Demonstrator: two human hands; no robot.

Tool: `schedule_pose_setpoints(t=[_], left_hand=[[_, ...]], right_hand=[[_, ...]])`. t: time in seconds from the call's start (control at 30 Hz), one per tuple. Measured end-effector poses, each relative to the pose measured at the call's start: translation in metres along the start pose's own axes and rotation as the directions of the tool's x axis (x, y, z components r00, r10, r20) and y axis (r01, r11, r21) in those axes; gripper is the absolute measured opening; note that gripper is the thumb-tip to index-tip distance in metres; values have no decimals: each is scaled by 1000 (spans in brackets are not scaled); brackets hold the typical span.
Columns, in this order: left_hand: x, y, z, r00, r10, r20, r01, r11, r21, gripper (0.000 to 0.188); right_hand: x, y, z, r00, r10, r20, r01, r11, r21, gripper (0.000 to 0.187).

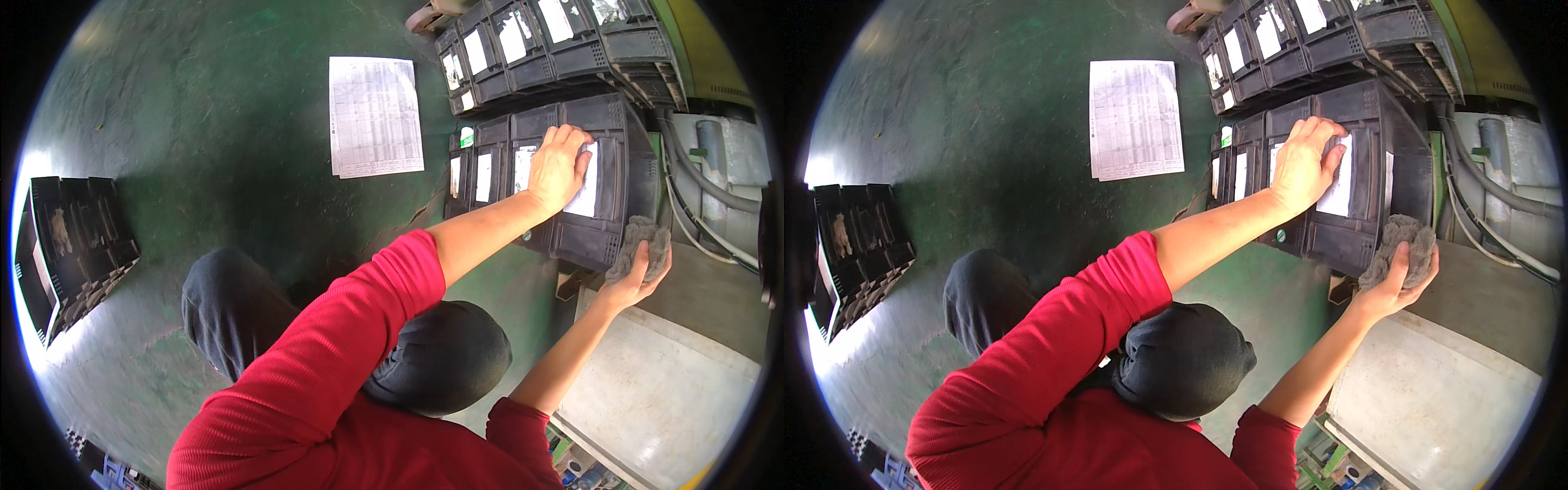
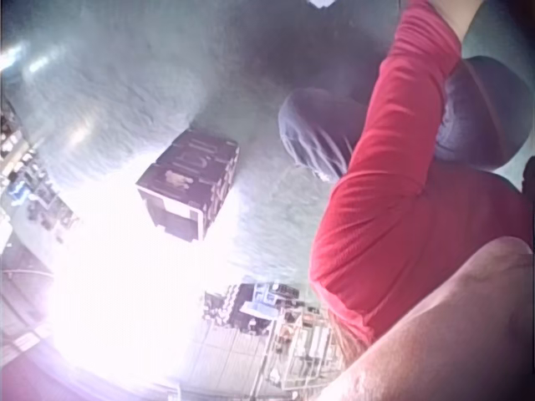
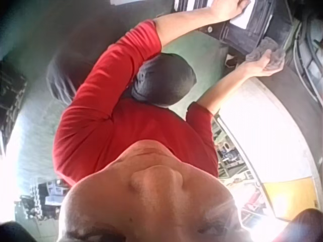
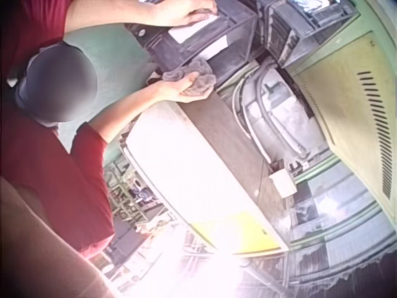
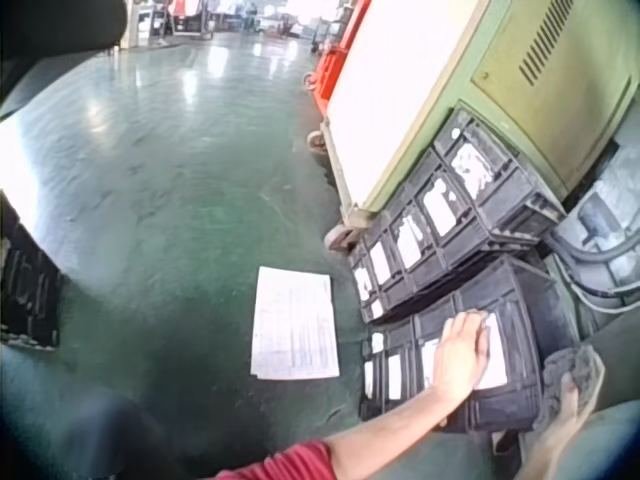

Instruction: The person sits on the floor and wipes the inside of black plastic crates with a cloth. They place a sheet of paper inside each cleaned crate and stack them on a nearby rack.

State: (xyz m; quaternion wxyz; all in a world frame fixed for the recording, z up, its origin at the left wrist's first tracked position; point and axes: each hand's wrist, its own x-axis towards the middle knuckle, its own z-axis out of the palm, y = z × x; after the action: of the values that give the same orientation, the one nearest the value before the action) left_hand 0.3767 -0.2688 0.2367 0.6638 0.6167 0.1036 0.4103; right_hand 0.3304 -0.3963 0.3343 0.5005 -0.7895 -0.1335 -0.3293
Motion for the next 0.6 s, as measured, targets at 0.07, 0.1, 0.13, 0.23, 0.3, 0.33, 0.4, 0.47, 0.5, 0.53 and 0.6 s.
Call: schedule_pose_setpoints(t=[0.07, 0.1, 0.13, 0.23, 0.3, 0.33, 0.4, 0.47, 0.5, 0.53, 0.6], left_hand=[[2, -4, 0, 1000, -2, 25, 2, 1000, 8, 17], [3, -4, -1, 999, -4, 37, 4, 1000, 12, 17], [4, -3, -1, 999, -23, 29, 23, 1000, -6, 16], [5, -1, -1, 998, -58, 11, 58, 998, -38, 15], [6, -2, 0, 999, -54, 1, 54, 998, -33, 14], [6, -3, 0, 999, -34, 15, 34, 999, -26, 14], [6, -6, -3, 999, 6, 42, -5, 1000, -12, 14], [4, -9, -8, 996, 39, 84, -39, 999, -11, 14], [1, -8, -11, 993, 59, 105, -55, 998, -37, 14], [-4, -7, -14, 989, 79, 125, -71, 995, -64, 13], [-18, -4, -22, 981, 120, 150, -98, 984, -149, 13]], right_hand=[[-1, 4, -1, 1000, -4, -8, 4, 1000, -1, 41], [-1, 4, -1, 1000, -6, -11, 6, 1000, -2, 41], [-1, 3, -1, 1000, -4, -11, 4, 1000, -4, 41], [-2, -1, 0, 1000, -3, -8, 3, 1000, -11, 41], [-2, -2, 1, 1000, -6, -2, 6, 1000, -21, 40], [-2, -2, 2, 1000, -1, -4, 1, 1000, -5, 40], [-3, -2, 4, 1000, 10, -5, -10, 1000, 29, 40], [-2, -1, 3, 1000, 6, 4, -6, 1000, 22, 40], [-1, 0, 2, 1000, 5, 10, -5, 1000, 17, 40], [-1, 1, 1, 1000, -3, 6, 3, 1000, 9, 39], [-2, 1, 2, 1000, -18, -1, 18, 1000, -6, 38]])
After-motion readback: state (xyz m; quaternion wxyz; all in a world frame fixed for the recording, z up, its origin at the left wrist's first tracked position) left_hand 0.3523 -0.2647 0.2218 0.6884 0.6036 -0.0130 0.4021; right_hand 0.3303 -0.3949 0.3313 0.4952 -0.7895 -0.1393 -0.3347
